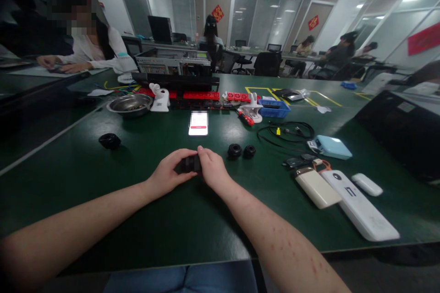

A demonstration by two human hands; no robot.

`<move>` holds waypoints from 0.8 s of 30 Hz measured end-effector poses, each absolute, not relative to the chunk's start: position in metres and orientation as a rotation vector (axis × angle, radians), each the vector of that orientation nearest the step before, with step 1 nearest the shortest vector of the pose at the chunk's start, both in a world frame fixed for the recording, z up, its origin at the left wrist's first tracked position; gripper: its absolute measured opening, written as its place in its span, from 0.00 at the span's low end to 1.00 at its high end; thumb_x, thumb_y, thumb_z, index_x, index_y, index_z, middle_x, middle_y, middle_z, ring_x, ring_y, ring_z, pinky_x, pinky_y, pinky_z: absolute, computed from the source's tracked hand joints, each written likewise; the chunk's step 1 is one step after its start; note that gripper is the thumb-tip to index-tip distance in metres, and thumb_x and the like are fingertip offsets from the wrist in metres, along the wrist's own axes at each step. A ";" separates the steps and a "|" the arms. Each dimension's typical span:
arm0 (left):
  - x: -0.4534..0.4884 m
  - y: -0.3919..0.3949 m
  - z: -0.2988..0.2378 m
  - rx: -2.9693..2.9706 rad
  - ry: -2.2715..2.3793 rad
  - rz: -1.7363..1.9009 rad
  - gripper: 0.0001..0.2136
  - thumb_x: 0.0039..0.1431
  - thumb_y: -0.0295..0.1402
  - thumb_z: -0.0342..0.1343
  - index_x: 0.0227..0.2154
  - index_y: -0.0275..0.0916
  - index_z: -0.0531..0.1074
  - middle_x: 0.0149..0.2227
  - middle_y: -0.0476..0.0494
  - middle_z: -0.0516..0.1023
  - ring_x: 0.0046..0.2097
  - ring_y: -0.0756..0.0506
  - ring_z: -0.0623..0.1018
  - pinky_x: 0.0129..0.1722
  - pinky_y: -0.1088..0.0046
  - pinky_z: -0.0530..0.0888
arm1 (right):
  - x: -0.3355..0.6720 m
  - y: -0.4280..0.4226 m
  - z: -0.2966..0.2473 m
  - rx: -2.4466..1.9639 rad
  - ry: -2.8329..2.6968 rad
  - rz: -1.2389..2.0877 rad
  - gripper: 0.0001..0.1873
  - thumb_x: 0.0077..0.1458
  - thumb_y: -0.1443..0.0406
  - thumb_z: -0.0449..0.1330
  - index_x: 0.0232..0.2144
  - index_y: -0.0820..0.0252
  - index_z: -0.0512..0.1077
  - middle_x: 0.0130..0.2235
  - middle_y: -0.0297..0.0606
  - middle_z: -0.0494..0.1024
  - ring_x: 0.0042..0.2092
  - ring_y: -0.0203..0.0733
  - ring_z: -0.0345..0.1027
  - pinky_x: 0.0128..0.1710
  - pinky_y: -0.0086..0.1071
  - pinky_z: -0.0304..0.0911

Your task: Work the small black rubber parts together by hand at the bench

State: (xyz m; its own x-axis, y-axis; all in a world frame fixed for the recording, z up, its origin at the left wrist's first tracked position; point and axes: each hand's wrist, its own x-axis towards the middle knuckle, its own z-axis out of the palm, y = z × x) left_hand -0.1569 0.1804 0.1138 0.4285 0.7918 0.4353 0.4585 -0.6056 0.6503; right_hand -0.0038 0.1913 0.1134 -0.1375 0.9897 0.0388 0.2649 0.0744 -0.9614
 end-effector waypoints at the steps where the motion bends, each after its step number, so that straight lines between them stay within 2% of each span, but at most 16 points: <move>1: -0.157 0.180 0.114 2.236 1.059 1.019 0.19 0.47 0.36 0.56 0.44 0.43 0.62 0.45 0.44 0.69 0.47 0.43 0.68 0.48 0.62 0.64 | -0.003 0.192 0.114 -1.288 -1.563 1.080 0.23 0.54 0.51 0.42 0.20 0.60 0.62 0.17 0.31 0.61 0.21 0.36 0.58 0.20 0.30 0.53; 4: -0.153 0.178 0.115 1.985 1.100 1.024 0.23 0.47 0.39 0.56 0.47 0.42 0.60 0.47 0.42 0.68 0.48 0.41 0.68 0.44 0.63 0.67 | -0.003 0.188 0.118 -1.228 -1.676 0.836 0.17 0.54 0.54 0.46 0.24 0.59 0.62 0.22 0.32 0.64 0.26 0.36 0.59 0.25 0.30 0.54; 6: -0.148 0.175 0.116 1.625 1.091 1.030 0.22 0.50 0.42 0.51 0.48 0.40 0.59 0.46 0.40 0.68 0.42 0.42 0.72 0.35 0.67 0.71 | -0.004 0.184 0.121 -1.176 -1.745 0.752 0.11 0.54 0.58 0.48 0.32 0.59 0.62 0.27 0.33 0.65 0.29 0.37 0.61 0.28 0.30 0.56; 8: -0.145 0.174 0.116 1.233 1.031 0.985 0.21 0.53 0.46 0.44 0.45 0.37 0.60 0.39 0.39 0.72 0.33 0.45 0.75 0.26 0.71 0.70 | -0.005 0.180 0.123 -1.091 -1.813 0.729 0.11 0.52 0.62 0.51 0.39 0.59 0.60 0.33 0.36 0.67 0.34 0.39 0.62 0.33 0.32 0.58; 10: -0.145 0.177 0.116 0.948 0.973 0.904 0.20 0.55 0.48 0.40 0.39 0.36 0.63 0.31 0.42 0.73 0.27 0.49 0.74 0.24 0.74 0.69 | -0.006 0.178 0.123 -1.006 -1.880 0.694 0.15 0.50 0.66 0.53 0.42 0.59 0.59 0.40 0.40 0.66 0.40 0.41 0.61 0.39 0.34 0.59; 13: -0.151 0.185 0.117 0.786 0.928 0.781 0.17 0.54 0.46 0.43 0.33 0.35 0.65 0.25 0.45 0.73 0.24 0.50 0.75 0.24 0.76 0.69 | -0.005 0.179 0.122 -0.964 -1.934 0.626 0.19 0.46 0.70 0.55 0.43 0.57 0.60 0.43 0.40 0.65 0.44 0.43 0.59 0.44 0.38 0.56; 19: -0.159 0.194 0.115 0.813 0.875 0.716 0.18 0.53 0.47 0.45 0.36 0.35 0.65 0.27 0.44 0.73 0.26 0.49 0.75 0.24 0.75 0.69 | -0.001 0.180 0.127 -0.904 -1.957 0.694 0.24 0.43 0.73 0.57 0.45 0.56 0.60 0.45 0.38 0.66 0.46 0.42 0.59 0.47 0.38 0.54; 22: -0.160 0.195 0.115 1.033 0.979 0.857 0.15 0.52 0.42 0.50 0.37 0.36 0.64 0.31 0.44 0.72 0.28 0.48 0.74 0.27 0.72 0.70 | -0.004 0.181 0.120 -0.854 -1.817 0.835 0.27 0.45 0.69 0.56 0.49 0.56 0.56 0.48 0.40 0.64 0.49 0.42 0.58 0.49 0.38 0.53; 24: -0.162 0.194 0.118 1.364 1.114 0.916 0.15 0.48 0.39 0.54 0.38 0.37 0.65 0.34 0.44 0.72 0.33 0.46 0.74 0.33 0.67 0.71 | -0.008 0.185 0.110 -0.918 -1.590 0.939 0.22 0.49 0.64 0.54 0.48 0.57 0.56 0.45 0.40 0.66 0.44 0.40 0.62 0.43 0.35 0.58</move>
State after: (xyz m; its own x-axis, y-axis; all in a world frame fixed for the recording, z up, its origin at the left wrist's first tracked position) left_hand -0.1615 0.1943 0.1177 0.2592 0.9634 -0.0687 0.1187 0.0388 0.9922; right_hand -0.0076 0.1853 0.1097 -0.1803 0.9066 0.3815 0.1033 0.4031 -0.9093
